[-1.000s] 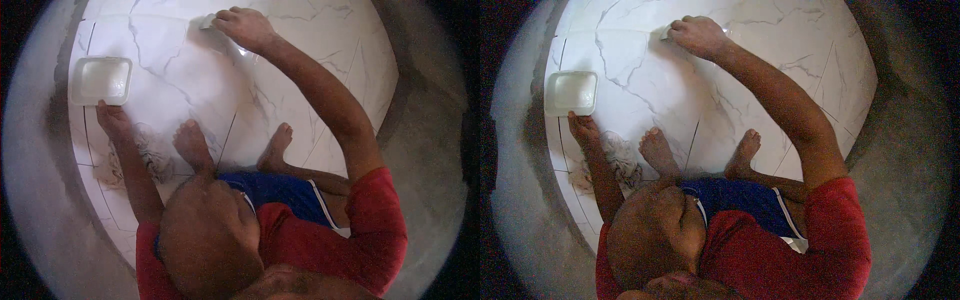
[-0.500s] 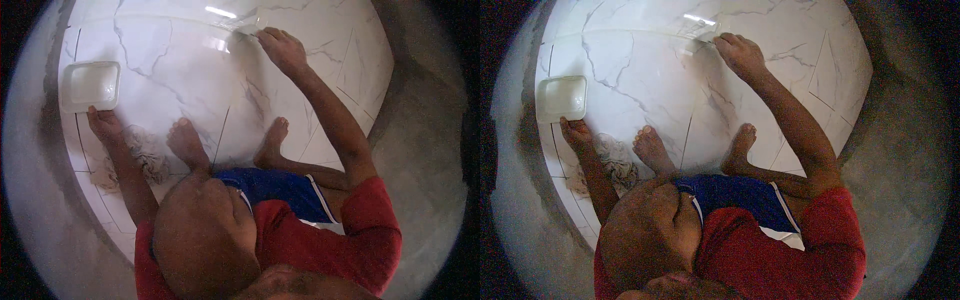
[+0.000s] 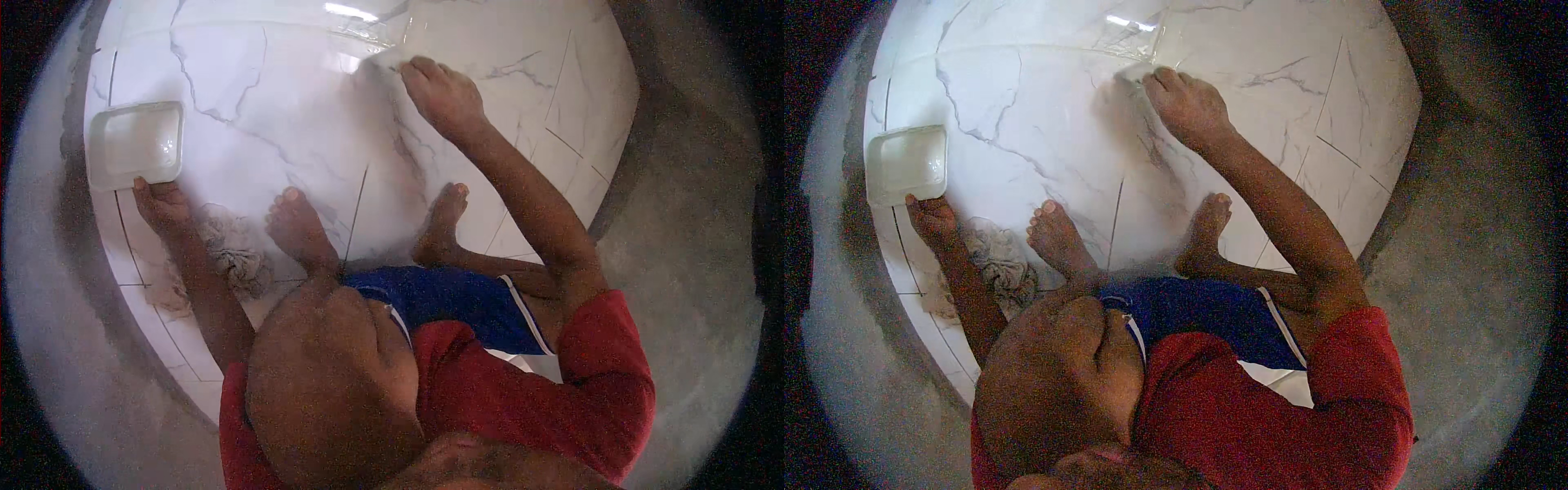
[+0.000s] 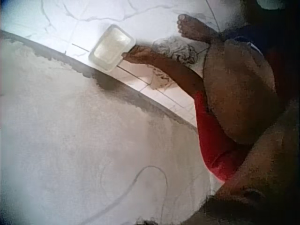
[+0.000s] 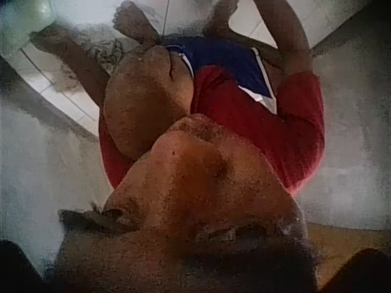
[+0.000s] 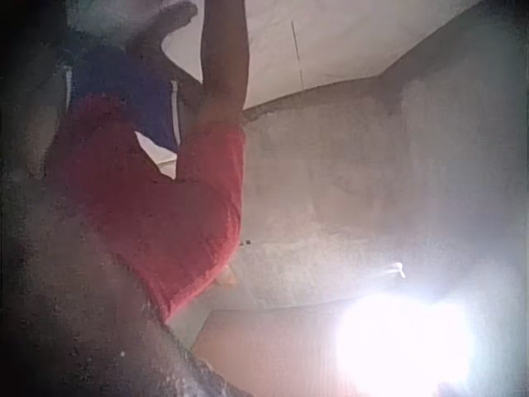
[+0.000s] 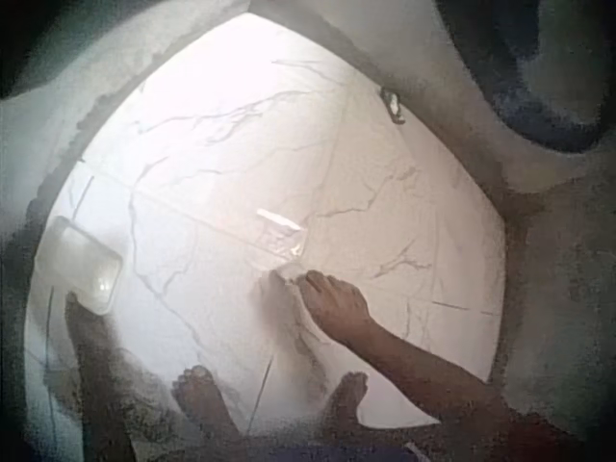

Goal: The person applies grout to the gaps between floor tiles using a small scraper, dipping it into a plastic container of white mixture and spreading it along the seams.

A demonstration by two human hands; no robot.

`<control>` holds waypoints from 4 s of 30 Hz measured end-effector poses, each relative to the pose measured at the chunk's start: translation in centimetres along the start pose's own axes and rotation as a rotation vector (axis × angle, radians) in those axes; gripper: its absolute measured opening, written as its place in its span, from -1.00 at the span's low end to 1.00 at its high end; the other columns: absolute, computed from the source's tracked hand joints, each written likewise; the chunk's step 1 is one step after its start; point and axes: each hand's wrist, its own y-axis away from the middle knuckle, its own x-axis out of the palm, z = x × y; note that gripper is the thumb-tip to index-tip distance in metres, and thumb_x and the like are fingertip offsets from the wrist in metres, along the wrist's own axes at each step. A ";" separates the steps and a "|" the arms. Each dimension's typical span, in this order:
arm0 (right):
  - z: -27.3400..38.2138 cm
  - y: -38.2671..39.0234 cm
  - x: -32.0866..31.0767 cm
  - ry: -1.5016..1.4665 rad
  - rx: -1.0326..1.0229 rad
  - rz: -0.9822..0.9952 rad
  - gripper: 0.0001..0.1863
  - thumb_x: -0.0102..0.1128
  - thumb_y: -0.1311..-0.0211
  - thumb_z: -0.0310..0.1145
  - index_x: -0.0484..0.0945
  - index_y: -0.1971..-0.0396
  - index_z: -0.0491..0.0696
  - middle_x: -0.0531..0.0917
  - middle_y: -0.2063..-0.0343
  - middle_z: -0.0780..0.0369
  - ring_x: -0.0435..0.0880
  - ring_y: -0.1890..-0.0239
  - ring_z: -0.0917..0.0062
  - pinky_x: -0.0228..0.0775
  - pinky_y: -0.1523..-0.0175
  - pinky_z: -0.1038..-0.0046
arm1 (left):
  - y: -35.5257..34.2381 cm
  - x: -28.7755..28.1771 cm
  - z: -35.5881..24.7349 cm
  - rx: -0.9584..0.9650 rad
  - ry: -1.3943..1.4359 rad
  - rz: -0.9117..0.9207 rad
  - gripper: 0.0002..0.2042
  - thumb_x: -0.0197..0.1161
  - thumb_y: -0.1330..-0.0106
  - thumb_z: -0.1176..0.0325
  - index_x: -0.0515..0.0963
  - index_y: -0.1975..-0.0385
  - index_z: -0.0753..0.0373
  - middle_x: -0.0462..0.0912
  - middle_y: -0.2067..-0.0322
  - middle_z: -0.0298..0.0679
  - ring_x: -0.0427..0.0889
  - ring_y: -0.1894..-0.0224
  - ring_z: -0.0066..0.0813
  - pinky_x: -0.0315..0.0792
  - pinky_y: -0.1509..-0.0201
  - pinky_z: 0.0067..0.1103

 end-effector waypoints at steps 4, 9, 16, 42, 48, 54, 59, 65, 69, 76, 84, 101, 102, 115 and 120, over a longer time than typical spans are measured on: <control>0.9 -0.4 0.8 -0.032 0.101 0.068 -0.67 0.10 -0.23 -0.43 0.49 -0.01 -0.08 0.58 0.02 0.17 0.69 0.13 0.30 0.61 0.15 0.31 | 0.3 1.7 0.4 0.008 0.037 0.067 -0.48 0.12 -0.43 0.21 0.29 -0.22 0.50 0.49 -0.15 -0.01 0.47 -0.22 -0.25 0.38 -0.33 -0.34; 4.2 4.5 1.7 -0.023 0.080 0.156 -0.61 0.11 -0.18 -0.40 0.44 -0.03 -0.15 0.53 0.06 0.13 0.67 0.15 0.32 0.65 0.18 0.29 | 0.4 0.0 0.2 0.054 -0.136 0.093 -0.46 0.14 -0.41 0.20 0.28 -0.23 0.49 0.48 -0.16 -0.02 0.47 -0.22 -0.23 0.35 -0.35 -0.32; 6.0 6.6 0.4 -0.121 0.212 0.213 -0.66 0.13 -0.21 -0.45 0.50 -0.01 -0.10 0.56 -0.05 0.13 0.65 0.04 0.24 0.59 0.04 0.23 | 1.1 2.7 -0.3 -0.065 -0.012 -0.049 -0.61 0.04 -0.50 0.13 0.46 0.02 0.41 0.61 0.12 -0.09 0.58 0.14 -0.27 0.51 -0.03 -0.42; 3.6 4.4 0.7 -0.234 0.557 -0.045 -0.76 0.09 -0.30 -0.38 0.51 0.06 -0.09 0.59 0.15 0.01 0.65 0.19 0.10 0.56 0.09 0.14 | -1.6 -2.1 0.7 -0.164 0.157 -0.043 -0.61 0.14 -0.44 0.17 0.46 -0.04 0.40 0.65 0.05 -0.07 0.63 0.05 -0.22 0.55 -0.07 -0.38; 1.6 0.7 0.6 -0.205 0.594 -0.010 -0.75 0.08 -0.29 -0.34 0.53 0.10 -0.11 0.63 0.26 0.01 0.68 0.21 0.10 0.57 0.07 0.14 | -2.6 -5.8 0.3 -0.170 0.036 0.025 -0.59 0.18 -0.41 0.13 0.47 -0.04 0.37 0.65 0.04 -0.09 0.64 0.05 -0.23 0.55 -0.06 -0.38; 4.9 1.8 2.0 -0.246 0.609 -0.037 -0.78 0.12 -0.27 -0.34 0.54 0.17 -0.14 0.64 0.19 0.03 0.67 0.23 0.08 0.55 0.09 0.11 | -2.1 -3.4 0.5 -0.093 0.094 0.019 -0.60 0.18 -0.41 0.15 0.47 -0.03 0.39 0.64 0.01 -0.07 0.63 0.02 -0.20 0.55 -0.11 -0.35; 10.6 4.9 1.6 -0.283 0.583 0.121 -0.65 0.06 -0.28 -0.38 0.44 -0.03 -0.19 0.59 0.13 0.00 0.67 0.23 0.08 0.59 0.14 0.17 | -1.3 -1.8 0.5 -0.082 0.088 0.026 -0.59 0.13 -0.44 0.16 0.45 -0.07 0.40 0.61 -0.04 -0.05 0.59 -0.08 -0.13 0.48 -0.22 -0.28; 16.4 8.4 0.7 -0.347 0.603 0.348 -0.63 0.00 -0.28 -0.39 0.41 -0.06 -0.21 0.57 0.07 -0.01 0.68 0.18 0.07 0.59 0.09 0.16 | -0.8 -1.9 0.2 -0.086 0.037 -0.038 -0.56 0.10 -0.45 0.14 0.43 -0.13 0.37 0.56 -0.11 -0.01 0.53 -0.15 -0.11 0.44 -0.26 -0.25; 16.7 9.7 -0.1 -0.460 0.578 0.342 -0.63 -0.02 -0.29 -0.40 0.41 -0.05 -0.22 0.57 0.06 -0.03 0.66 0.11 0.05 0.56 0.03 0.12 | -0.6 -1.4 0.2 -0.123 0.073 0.008 -0.56 0.09 -0.46 0.13 0.42 -0.14 0.37 0.56 -0.11 0.00 0.52 -0.17 -0.11 0.43 -0.26 -0.26; 12.1 8.2 0.5 -0.394 0.580 0.220 -0.62 -0.01 -0.23 -0.44 0.36 -0.03 -0.26 0.56 0.16 -0.03 0.67 0.16 0.09 0.59 0.11 0.11 | -2.3 -4.2 0.1 -0.117 0.022 -0.021 -0.54 0.12 -0.43 0.12 0.42 -0.14 0.37 0.57 -0.10 0.01 0.54 -0.13 -0.08 0.44 -0.24 -0.25; 18.0 10.0 0.0 -0.383 0.529 0.414 -0.58 0.07 -0.24 -0.43 0.39 -0.09 -0.21 0.56 0.09 0.00 0.68 0.13 0.18 0.59 0.06 0.19 | -1.8 -3.5 0.1 -0.101 0.044 0.003 -0.56 0.08 -0.46 0.12 0.42 -0.12 0.37 0.57 -0.09 0.00 0.55 -0.13 -0.09 0.48 -0.19 -0.23; 16.5 14.8 1.8 -0.353 0.297 0.262 -0.48 0.22 -0.16 -0.40 0.36 -0.14 -0.19 0.47 -0.09 0.05 0.60 0.11 0.17 0.51 0.01 0.21 | -1.0 -2.1 0.1 0.069 -0.160 0.131 -0.67 0.13 -0.44 0.35 0.40 -0.08 0.44 0.56 -0.05 0.05 0.57 -0.07 -0.07 0.52 -0.15 -0.30; 16.6 15.4 2.1 -0.303 0.311 0.213 -0.47 0.23 -0.18 -0.40 0.35 -0.15 -0.17 0.46 -0.12 0.05 0.60 0.07 0.16 0.50 -0.03 0.22 | -1.0 -2.3 0.0 -0.046 0.088 0.089 -0.64 0.16 -0.42 0.34 0.39 -0.08 0.46 0.55 -0.04 0.10 0.57 -0.06 -0.02 0.50 -0.16 -0.27; 6.9 5.4 0.2 -0.359 0.721 0.039 -0.63 0.09 -0.36 -0.26 0.51 -0.07 -0.12 0.64 0.08 0.01 0.63 0.02 0.10 0.50 -0.08 0.17 | 0.1 0.8 0.0 -0.038 0.124 0.040 -0.57 0.14 -0.45 0.21 0.39 -0.06 0.51 0.57 0.00 0.11 0.55 -0.08 -0.02 0.51 -0.17 -0.28; 7.7 3.7 -0.2 -0.212 0.668 0.307 -0.67 -0.01 -0.36 -0.26 0.52 0.09 -0.20 0.67 0.28 -0.04 0.71 0.29 0.08 0.60 0.12 0.15 | -1.3 -2.9 -0.2 -0.088 0.138 -0.064 -0.59 0.09 -0.48 0.20 0.41 -0.09 0.45 0.58 -0.04 0.02 0.55 -0.10 -0.14 0.50 -0.20 -0.30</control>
